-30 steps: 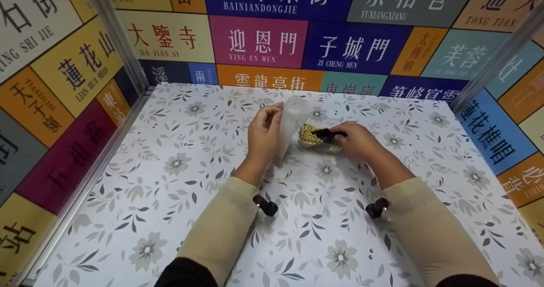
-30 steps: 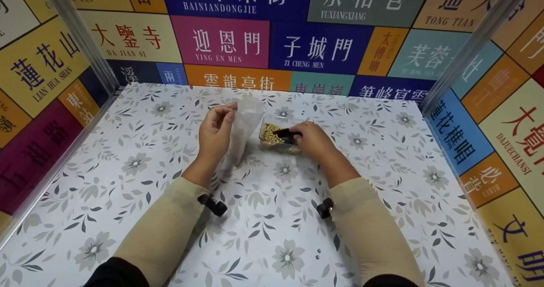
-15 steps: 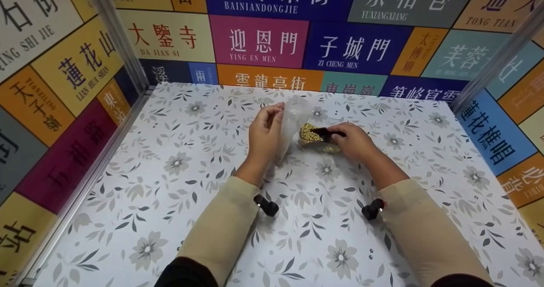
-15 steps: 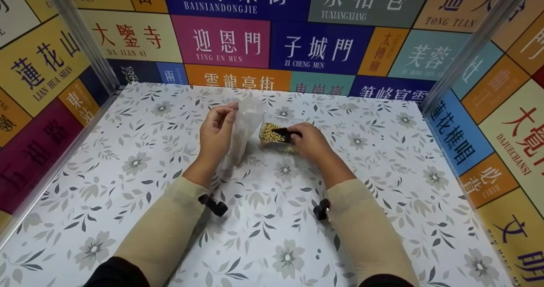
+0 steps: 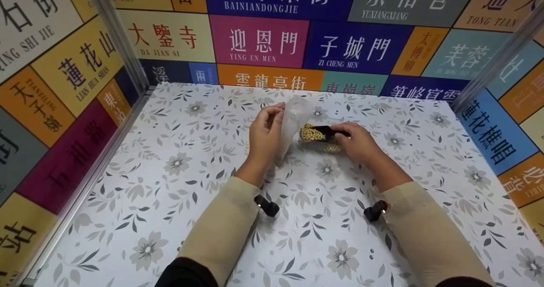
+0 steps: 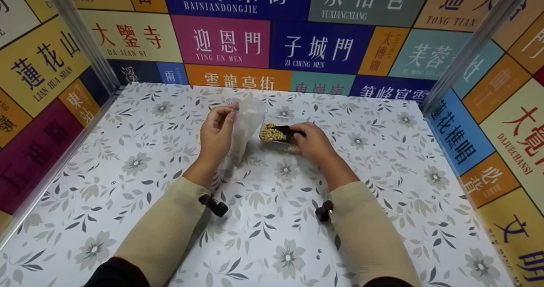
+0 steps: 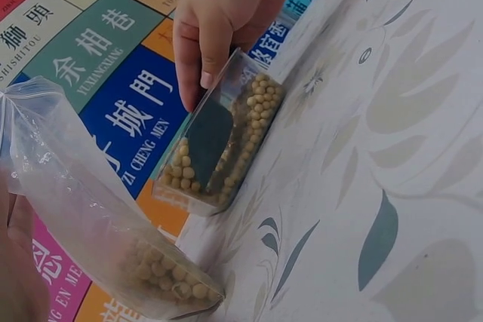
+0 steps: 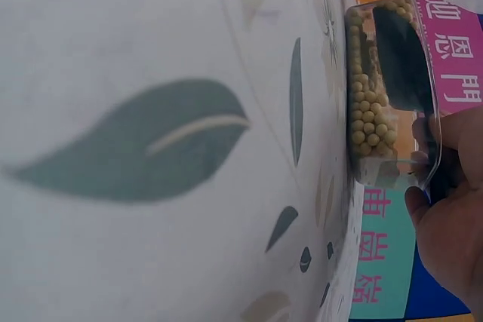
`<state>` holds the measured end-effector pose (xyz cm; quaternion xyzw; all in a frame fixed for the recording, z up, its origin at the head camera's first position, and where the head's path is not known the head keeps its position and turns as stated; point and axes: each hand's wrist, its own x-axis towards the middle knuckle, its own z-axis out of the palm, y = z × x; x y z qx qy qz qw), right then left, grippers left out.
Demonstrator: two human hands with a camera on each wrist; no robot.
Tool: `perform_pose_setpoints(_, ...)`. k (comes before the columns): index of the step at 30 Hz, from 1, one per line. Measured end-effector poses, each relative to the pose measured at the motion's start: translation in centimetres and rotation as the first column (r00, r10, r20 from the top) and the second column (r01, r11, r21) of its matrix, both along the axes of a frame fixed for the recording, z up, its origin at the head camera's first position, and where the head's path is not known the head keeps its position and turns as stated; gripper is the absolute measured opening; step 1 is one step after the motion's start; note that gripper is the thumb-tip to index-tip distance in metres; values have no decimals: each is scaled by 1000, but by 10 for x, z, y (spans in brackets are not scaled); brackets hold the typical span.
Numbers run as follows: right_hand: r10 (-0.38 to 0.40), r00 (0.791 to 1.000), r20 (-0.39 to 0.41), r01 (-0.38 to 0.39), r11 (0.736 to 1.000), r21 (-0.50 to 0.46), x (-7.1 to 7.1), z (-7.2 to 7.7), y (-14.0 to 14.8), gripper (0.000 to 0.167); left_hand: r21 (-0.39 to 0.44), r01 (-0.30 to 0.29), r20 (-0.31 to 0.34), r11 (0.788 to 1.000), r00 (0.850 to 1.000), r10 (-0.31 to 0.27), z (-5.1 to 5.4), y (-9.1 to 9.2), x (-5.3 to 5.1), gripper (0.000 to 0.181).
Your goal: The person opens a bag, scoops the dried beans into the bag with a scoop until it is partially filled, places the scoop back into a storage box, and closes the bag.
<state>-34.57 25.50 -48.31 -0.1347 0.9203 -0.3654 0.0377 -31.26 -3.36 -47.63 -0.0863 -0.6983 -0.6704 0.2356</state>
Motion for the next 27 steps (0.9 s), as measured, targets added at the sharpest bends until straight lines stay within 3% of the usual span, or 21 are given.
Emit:
perform_pose_setpoints(8, -42, 999, -12, 41, 997, -70, 5, 2, 9, 38, 40, 11, -22, 999, 1000, -11, -1, 1, -1, 12)
perform_pose_setpoints(18, -114, 991, 69, 127, 965, -229, 9, 7, 16, 39, 31, 16, -33, 999, 999, -15, -1, 0, -2, 12)
perform_pose_setpoints(27, -123, 992, 37, 128, 964, -233, 12, 20, 13, 42, 35, 34, -34, 999, 999, -33, -2, 0, -2, 13)
